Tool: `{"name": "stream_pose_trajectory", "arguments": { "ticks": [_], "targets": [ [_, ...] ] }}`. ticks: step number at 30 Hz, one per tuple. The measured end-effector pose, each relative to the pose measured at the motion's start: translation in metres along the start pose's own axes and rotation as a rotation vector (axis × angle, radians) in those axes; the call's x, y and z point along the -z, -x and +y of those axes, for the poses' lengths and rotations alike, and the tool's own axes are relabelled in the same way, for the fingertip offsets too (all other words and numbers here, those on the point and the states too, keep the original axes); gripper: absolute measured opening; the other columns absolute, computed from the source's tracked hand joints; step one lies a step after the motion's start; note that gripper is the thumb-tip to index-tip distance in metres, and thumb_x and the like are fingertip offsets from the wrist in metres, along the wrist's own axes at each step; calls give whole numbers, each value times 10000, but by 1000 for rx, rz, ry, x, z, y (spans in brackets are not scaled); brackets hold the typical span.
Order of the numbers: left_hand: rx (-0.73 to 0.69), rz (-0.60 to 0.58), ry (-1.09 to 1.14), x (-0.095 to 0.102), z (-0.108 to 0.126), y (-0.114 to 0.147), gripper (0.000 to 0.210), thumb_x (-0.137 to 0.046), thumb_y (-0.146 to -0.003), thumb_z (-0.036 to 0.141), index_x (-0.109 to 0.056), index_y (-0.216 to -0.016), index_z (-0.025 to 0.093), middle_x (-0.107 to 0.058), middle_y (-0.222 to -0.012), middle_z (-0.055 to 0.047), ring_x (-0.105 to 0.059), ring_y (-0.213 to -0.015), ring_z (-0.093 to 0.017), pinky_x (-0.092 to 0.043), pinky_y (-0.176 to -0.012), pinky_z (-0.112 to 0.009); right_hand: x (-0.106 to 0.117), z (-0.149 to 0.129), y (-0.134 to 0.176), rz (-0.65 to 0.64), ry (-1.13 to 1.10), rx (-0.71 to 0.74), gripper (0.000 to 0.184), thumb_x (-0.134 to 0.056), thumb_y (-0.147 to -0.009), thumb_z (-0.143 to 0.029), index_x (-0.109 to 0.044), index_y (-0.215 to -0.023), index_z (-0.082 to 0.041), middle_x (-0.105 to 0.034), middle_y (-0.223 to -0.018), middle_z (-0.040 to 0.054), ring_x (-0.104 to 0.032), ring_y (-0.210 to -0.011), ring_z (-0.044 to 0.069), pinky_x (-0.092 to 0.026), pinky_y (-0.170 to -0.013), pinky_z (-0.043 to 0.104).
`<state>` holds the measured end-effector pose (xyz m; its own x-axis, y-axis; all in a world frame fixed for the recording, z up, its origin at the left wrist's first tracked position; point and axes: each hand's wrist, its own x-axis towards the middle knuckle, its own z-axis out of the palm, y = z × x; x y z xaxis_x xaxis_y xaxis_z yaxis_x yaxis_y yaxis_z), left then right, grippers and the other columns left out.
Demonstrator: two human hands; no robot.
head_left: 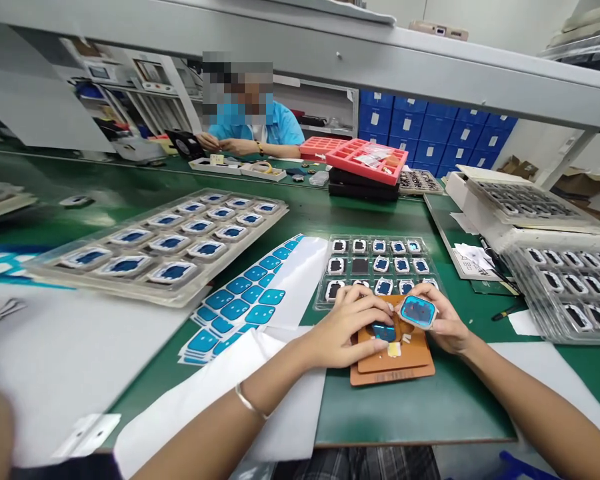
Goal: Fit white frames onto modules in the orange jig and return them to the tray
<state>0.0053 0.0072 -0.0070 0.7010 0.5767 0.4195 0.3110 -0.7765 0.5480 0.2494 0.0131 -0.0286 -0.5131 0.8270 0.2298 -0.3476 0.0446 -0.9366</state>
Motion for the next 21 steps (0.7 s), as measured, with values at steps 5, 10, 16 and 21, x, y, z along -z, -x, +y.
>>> {"name": "stream_pose_trajectory", "arguments": {
  "ticks": [5, 10, 16, 21],
  "targets": [
    [13, -9, -2, -2, -3, 2, 315, -596, -905, 478, -654, -1087, 228, -665, -1170, -65, -437, -1104, -261, -311, -982, -449, 2, 1, 0, 14, -40, 1, 564, -834, -634, -484, -574, -1071, -237, -685, -1008, 56, -658, -950, 246, -488, -888, 384],
    [17, 25, 40, -2, -4, 3, 336, -659, -862, 456, -651, -1108, 227, -661, -1177, -79, -443, -1102, -256, -339, -996, -444, -1, 2, -1, 74, -83, 17, 569, -843, -595, -465, -580, -1049, -243, -680, -973, 44, -647, -913, 243, -488, -886, 390],
    [-26, 63, 91, 0, -6, 4, 302, -665, -860, 401, -637, -1099, 218, -656, -1133, -81, -468, -1063, -240, -371, -980, -430, -14, 8, -1, 118, -241, 5, 573, -812, -577, -469, -570, -1049, -254, -684, -946, 41, -622, -898, 238, -460, -909, 380],
    [-21, 74, 108, 3, -3, 6, 220, -687, -845, 379, -648, -969, 203, -674, -1034, -73, -483, -1030, -231, -370, -970, -415, -13, 8, -1, 147, -231, -20, 568, -796, -580, -483, -562, -1040, -249, -673, -886, 36, -592, -820, 231, -453, -795, 358]
  ]
}}
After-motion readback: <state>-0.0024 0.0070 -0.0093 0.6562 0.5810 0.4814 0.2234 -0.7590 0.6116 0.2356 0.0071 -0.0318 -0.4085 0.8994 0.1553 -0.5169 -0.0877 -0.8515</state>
